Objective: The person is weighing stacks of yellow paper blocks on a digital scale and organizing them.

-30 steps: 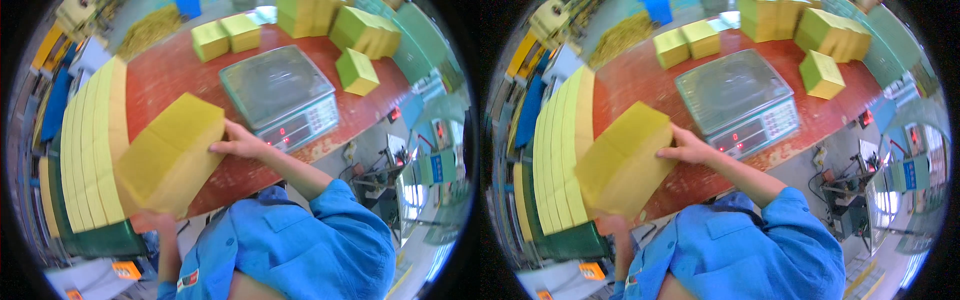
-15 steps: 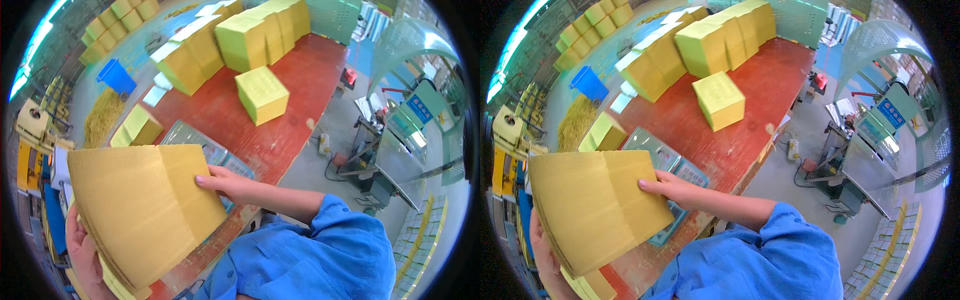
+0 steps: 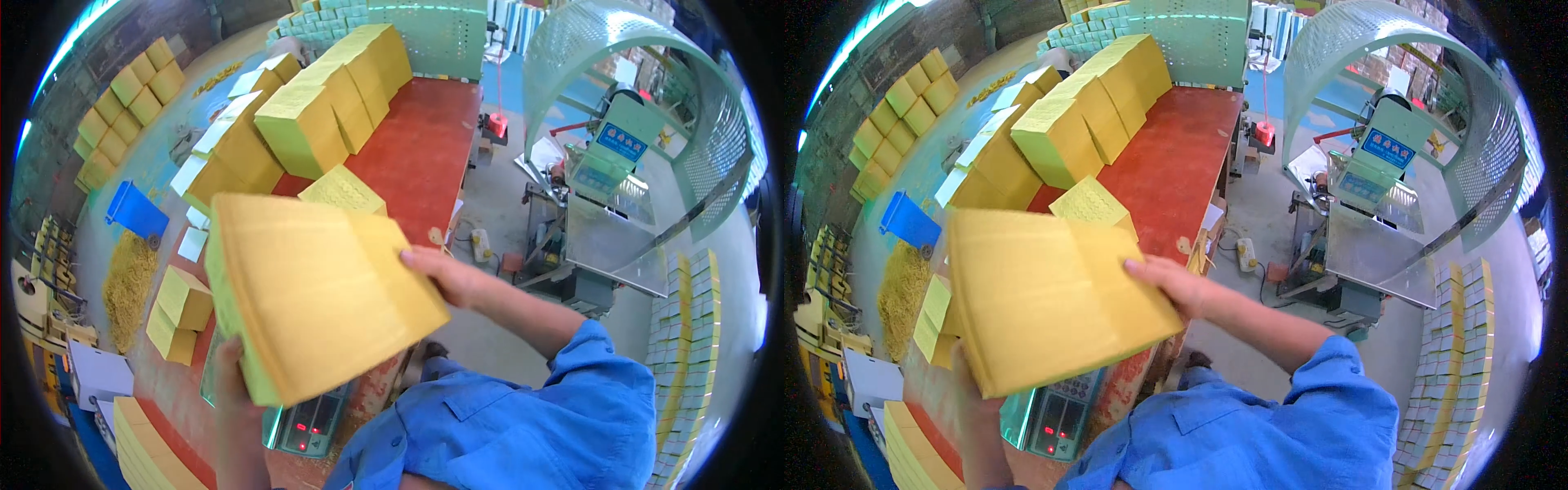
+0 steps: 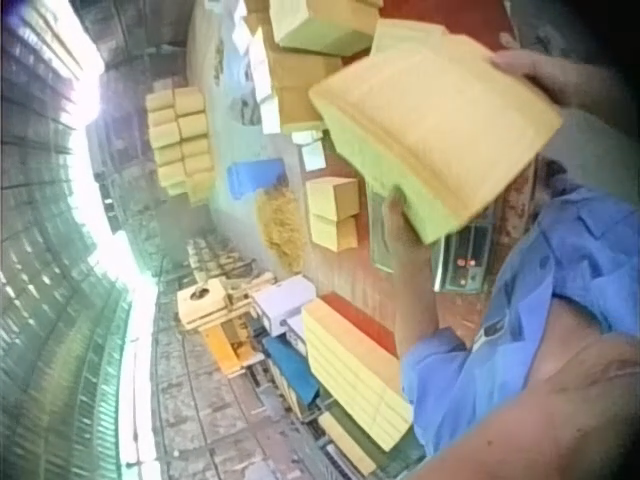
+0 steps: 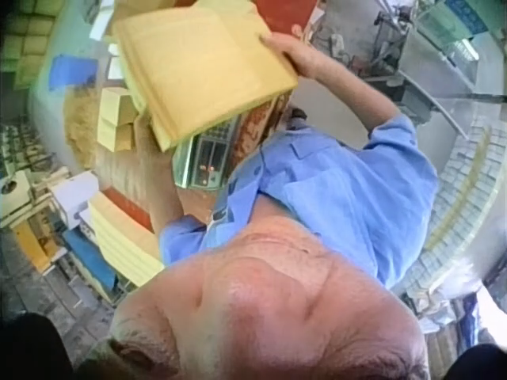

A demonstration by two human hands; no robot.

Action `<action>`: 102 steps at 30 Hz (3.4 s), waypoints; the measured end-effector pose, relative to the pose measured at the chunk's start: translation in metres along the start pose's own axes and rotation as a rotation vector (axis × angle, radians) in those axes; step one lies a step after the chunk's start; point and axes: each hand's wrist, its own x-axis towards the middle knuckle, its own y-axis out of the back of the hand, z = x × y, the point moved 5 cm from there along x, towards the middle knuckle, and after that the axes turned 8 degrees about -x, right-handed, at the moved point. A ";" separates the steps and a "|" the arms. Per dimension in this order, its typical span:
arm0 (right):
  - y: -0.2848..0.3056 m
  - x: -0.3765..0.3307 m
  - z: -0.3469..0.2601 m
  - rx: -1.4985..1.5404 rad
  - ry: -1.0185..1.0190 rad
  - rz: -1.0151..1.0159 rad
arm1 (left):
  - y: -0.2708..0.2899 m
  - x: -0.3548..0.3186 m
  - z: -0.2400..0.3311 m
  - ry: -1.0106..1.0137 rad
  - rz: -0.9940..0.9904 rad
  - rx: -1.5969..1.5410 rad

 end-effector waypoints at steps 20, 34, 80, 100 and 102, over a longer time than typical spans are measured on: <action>0.339 0.214 -0.120 0.001 -0.340 -0.244 | -0.211 0.322 -0.112 0.179 0.134 -0.079; 0.348 0.232 -0.143 -0.670 -0.256 -0.192 | -0.172 0.338 -0.132 0.182 0.348 -0.205; 0.461 0.274 -0.202 -1.192 0.614 0.826 | -0.434 0.744 -0.146 0.170 0.132 0.240; 0.200 0.224 -0.155 -0.726 0.812 0.213 | 0.048 -0.031 -0.005 0.016 0.784 0.707; 0.055 0.166 -0.105 -0.702 0.937 -0.055 | 0.108 -0.144 -0.013 -0.038 1.042 0.610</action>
